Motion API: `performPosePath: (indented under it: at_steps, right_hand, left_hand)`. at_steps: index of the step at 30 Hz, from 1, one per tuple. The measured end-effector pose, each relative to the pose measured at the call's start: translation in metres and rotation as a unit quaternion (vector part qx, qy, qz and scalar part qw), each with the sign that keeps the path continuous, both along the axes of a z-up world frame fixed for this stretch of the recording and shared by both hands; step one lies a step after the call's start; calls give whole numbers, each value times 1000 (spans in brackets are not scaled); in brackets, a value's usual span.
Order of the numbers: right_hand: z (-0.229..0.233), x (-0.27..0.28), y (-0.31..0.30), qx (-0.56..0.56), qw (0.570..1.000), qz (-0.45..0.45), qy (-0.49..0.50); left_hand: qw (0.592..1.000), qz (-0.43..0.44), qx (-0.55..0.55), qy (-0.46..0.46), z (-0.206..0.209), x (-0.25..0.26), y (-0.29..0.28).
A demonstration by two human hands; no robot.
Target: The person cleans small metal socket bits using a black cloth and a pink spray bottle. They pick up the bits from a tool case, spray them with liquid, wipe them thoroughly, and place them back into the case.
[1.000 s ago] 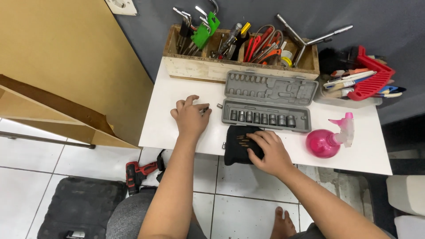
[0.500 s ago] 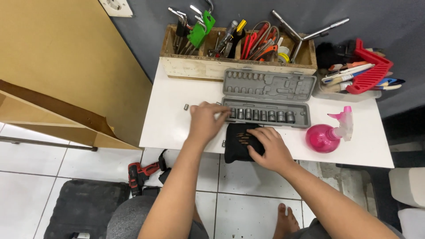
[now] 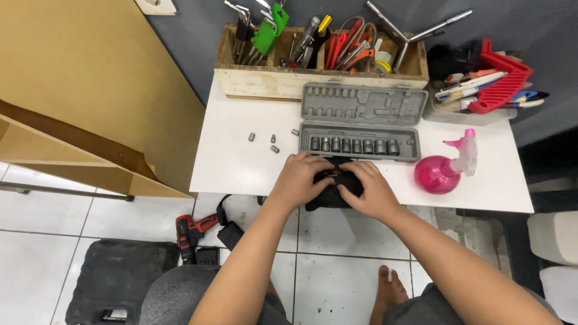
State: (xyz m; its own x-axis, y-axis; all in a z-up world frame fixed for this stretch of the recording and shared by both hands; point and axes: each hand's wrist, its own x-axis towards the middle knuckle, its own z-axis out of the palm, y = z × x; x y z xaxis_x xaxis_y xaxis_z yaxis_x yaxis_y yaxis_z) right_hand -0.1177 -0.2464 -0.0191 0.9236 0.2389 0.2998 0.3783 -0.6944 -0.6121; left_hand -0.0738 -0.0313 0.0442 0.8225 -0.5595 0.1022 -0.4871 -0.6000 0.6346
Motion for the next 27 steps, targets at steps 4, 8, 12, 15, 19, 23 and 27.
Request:
performPosePath:
  at_steps: [4,8,12,15,19,23,27]
  right_hand:
    - [11,-5,-5,48,998,-23,35]
    - [42,-13,-18,57,996,-52,-46]
    - [72,-26,-48,72,962,-144,-220]
    - [91,-32,-80,55,925,-210,-312]
    - [71,-27,-118,72,918,-253,-297]
    - [61,-25,-125,163,946,-230,-160]
    - [55,-19,-119,257,942,-208,-61]
  left_hand:
    - [998,5,17,-61,-6,-10,5]
    - [991,23,68,-113,-30,-11,5]
    - [991,51,33,-123,-32,-12,3]
    - [992,26,24,-122,-34,-12,-3]
    - [992,-13,33,-121,-41,-15,-19]
    - [990,-21,37,-134,-37,-15,-35]
    - [992,-18,51,-118,-32,-15,-48]
